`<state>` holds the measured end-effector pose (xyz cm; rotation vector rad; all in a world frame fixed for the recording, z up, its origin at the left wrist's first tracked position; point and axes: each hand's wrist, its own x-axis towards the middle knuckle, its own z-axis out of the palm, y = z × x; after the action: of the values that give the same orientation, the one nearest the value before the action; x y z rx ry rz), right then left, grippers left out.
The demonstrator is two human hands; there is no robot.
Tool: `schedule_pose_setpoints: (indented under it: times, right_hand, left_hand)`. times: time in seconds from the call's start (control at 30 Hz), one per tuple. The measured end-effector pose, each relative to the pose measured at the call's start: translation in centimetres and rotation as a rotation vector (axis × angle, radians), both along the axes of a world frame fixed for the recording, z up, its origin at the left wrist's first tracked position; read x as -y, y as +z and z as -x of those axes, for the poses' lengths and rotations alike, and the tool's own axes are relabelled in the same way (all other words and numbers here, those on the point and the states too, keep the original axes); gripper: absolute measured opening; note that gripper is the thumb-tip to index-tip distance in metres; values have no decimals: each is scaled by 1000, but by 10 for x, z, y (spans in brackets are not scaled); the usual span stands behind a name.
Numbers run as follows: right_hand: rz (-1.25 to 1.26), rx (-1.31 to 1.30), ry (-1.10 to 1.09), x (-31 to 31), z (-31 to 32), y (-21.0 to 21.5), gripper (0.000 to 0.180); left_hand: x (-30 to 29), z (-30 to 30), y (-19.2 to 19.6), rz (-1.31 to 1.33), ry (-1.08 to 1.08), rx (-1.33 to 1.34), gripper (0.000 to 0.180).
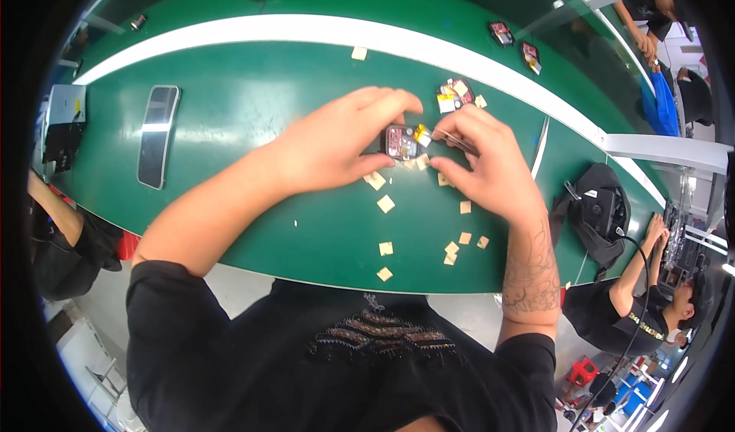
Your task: Manually assembling and inspecting small electronic or mechanical components at a factory workbench.
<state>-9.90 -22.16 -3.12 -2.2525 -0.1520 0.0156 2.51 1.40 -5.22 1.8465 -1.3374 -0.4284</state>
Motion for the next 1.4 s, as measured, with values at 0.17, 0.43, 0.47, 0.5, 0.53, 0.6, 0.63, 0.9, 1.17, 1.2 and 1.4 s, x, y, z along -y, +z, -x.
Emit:
schedule_pose_setpoints:
  times: [0.17,0.43,0.47,0.5,0.53,0.6,0.63,0.9,1.17,1.2,1.4]
  right_hand:
    - [171,87,-6,-16,5,8,39]
    - [200,113,33,-9,11,2,26]
    - [168,105,-16,-11,12,1,22]
    - [186,118,-31,-11,10,-2,22]
    - [96,125,-25,-12,8,-6,20]
    - [-36,65,11,-13,8,-5,16]
    - [-27,61,1,-8,9,-1,16]
    - [-73,59,39,7,6,-5,23]
    - [-80,102,37,4,-2,-6,26]
    - [-78,143,38,3,0,-7,25]
    - [66,114,-16,-13,7,3,23]
  left_hand:
    - [-2,-1,-4,48,-42,84,65]
    - [2,1,7,9,-75,33,57]
    - [3,1,12,-23,-81,22,48]
    - [3,1,11,-5,-95,37,48]
    - [-2,1,7,-29,-109,92,45]
    - [-13,8,5,-68,-83,141,34]
    - [-9,9,2,-59,-93,138,34]
    - [-1,0,1,56,-173,249,22]
    - [-2,3,6,-5,-101,307,31]
    - [-2,4,6,-28,-92,322,30]
    - [-4,10,6,-32,-92,378,28]
